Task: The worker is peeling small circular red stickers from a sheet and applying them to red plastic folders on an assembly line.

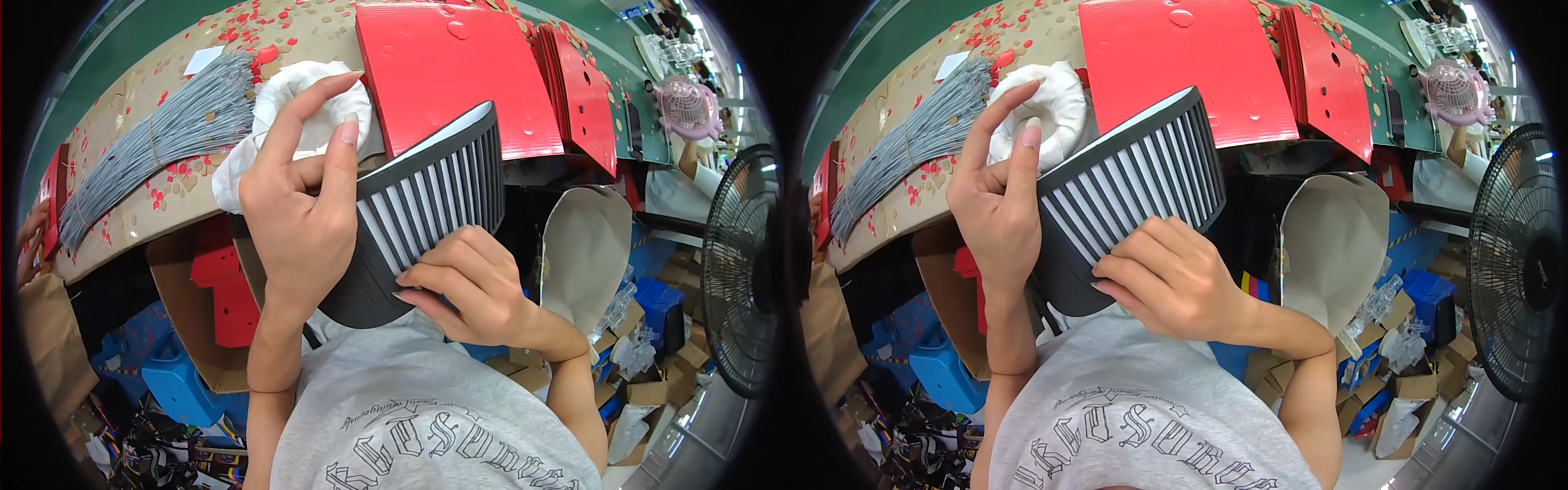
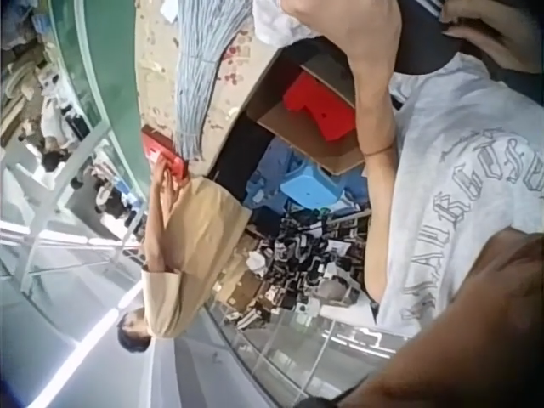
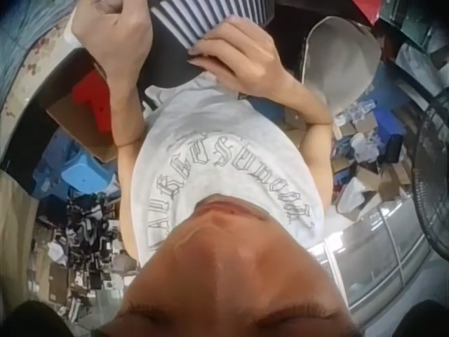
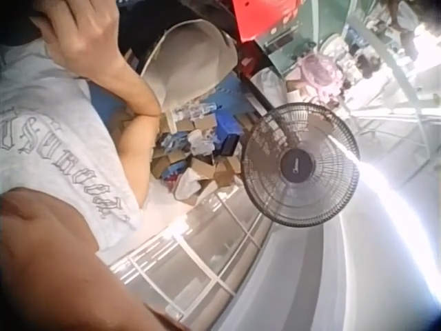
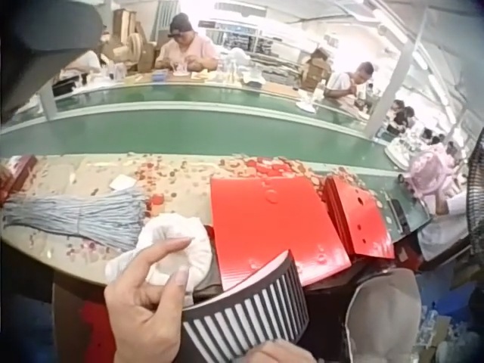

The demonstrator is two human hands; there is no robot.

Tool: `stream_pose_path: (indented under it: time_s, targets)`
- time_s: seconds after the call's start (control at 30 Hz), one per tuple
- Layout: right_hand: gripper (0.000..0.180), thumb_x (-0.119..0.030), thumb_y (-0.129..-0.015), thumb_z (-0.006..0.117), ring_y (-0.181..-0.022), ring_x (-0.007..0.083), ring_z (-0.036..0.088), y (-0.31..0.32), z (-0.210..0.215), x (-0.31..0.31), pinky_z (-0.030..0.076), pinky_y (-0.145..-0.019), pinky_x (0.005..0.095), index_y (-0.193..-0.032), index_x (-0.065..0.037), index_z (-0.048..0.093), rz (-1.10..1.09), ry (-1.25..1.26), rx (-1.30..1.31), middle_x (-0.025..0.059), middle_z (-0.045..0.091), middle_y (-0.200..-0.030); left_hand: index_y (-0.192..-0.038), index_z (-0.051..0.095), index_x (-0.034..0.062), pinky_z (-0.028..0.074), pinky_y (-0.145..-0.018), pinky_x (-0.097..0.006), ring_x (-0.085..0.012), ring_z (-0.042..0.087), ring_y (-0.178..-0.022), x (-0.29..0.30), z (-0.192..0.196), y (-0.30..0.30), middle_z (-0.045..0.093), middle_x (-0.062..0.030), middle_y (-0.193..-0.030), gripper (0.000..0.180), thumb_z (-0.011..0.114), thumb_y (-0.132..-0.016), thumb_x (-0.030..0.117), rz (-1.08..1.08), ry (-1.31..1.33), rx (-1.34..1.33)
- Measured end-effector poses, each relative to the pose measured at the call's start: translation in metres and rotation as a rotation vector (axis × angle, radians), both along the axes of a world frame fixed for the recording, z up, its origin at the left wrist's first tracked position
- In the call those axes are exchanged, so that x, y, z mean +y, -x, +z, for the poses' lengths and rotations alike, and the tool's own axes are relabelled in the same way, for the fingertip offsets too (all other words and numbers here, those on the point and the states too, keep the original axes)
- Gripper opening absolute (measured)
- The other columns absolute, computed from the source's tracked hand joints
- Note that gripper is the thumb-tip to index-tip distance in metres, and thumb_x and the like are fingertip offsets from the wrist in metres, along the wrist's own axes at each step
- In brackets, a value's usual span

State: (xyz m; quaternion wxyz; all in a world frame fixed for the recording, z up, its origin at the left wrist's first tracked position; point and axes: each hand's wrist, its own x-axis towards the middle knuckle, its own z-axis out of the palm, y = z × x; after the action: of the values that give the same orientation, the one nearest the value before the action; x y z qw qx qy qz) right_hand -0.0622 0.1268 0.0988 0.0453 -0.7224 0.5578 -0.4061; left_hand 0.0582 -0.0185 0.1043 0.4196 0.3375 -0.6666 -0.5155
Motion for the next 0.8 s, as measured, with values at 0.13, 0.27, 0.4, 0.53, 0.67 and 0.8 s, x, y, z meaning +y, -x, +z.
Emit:
stream_pose_path:
  time_s: [0.13,0.27,0.4,0.53,0.67,0.8]
  targets:
    - [0.027,-0.003,-0.068,0.081,-0.066,0.0204,0.057,0.0,-0.005,-0.001,0.042,-0.057,0.0312,-0.092,0.0,0.069,0.039,-0.088,-0.063,0.0058,0.063,-0.083,-0.127,0.063,0.003,0.016,-0.045,-0.023,0.0026,0.032,-0.047,-0.003,-0.008,0.0,0.044,0.0076,-0.048,0.031,0.058,-0.097,0.0,-0.019,-0.037,0.009]
    - [0.023,-0.005,-0.067,0.082,-0.064,0.0179,0.055,-0.006,-0.011,0.003,0.04,-0.055,0.0312,-0.087,-0.002,0.07,-0.023,0.02,-0.072,0.0048,0.06,-0.08,-0.125,0.064,0.0035,0.016,-0.045,-0.024,0.0023,0.032,-0.048,-0.002,-0.005,-0.004,0.042,0.0074,-0.048,0.029,0.058,-0.097,0.0,-0.051,-0.022,-0.051]
    - [0.016,-0.005,-0.074,0.079,-0.068,0.0203,0.056,-0.001,-0.01,0.006,0.042,-0.058,0.0326,-0.085,-0.003,0.068,0.031,-0.152,-0.1,0.0043,0.061,-0.081,-0.121,0.066,0.0032,0.019,-0.046,-0.025,0.0001,0.031,-0.048,0.002,-0.017,-0.002,0.041,0.0054,-0.049,0.026,0.059,-0.096,0.0,-0.067,-0.087,-0.089]
    - [0.016,-0.001,-0.074,0.079,-0.075,0.0242,0.06,0.016,0.013,-0.002,0.048,-0.066,0.0344,-0.085,-0.003,0.066,0.135,-0.307,-0.362,0.0069,0.063,-0.084,-0.12,0.067,0.0038,0.027,-0.045,-0.027,-0.0041,0.035,-0.046,0.004,-0.028,-0.003,0.042,-0.0025,-0.049,0.027,0.06,-0.094,-0.001,-0.096,0.028,-0.213]
    - [0.015,0.001,-0.074,0.077,-0.078,0.024,0.063,0.064,0.041,-0.028,0.051,-0.07,0.0344,-0.085,-0.003,0.067,-0.088,-0.178,-0.109,0.0087,0.066,-0.084,-0.142,0.053,0.0052,0.041,-0.046,-0.039,-0.0289,0.052,-0.04,0.015,-0.031,0.001,0.051,-0.0147,-0.05,0.054,0.067,-0.091,0.007,-0.413,0.144,-0.336]
    - [0.014,-0.007,-0.084,0.073,-0.089,0.0251,0.066,0.11,0.021,-0.072,0.051,-0.076,0.0332,-0.091,0.001,0.064,-0.136,-0.261,-0.094,0.0107,0.064,-0.093,-0.153,0.037,0.0037,0.047,-0.05,-0.05,-0.0368,0.059,-0.045,0.026,-0.042,0.018,0.054,-0.0168,-0.049,0.067,0.065,-0.093,0.016,-0.437,0.257,-0.478]
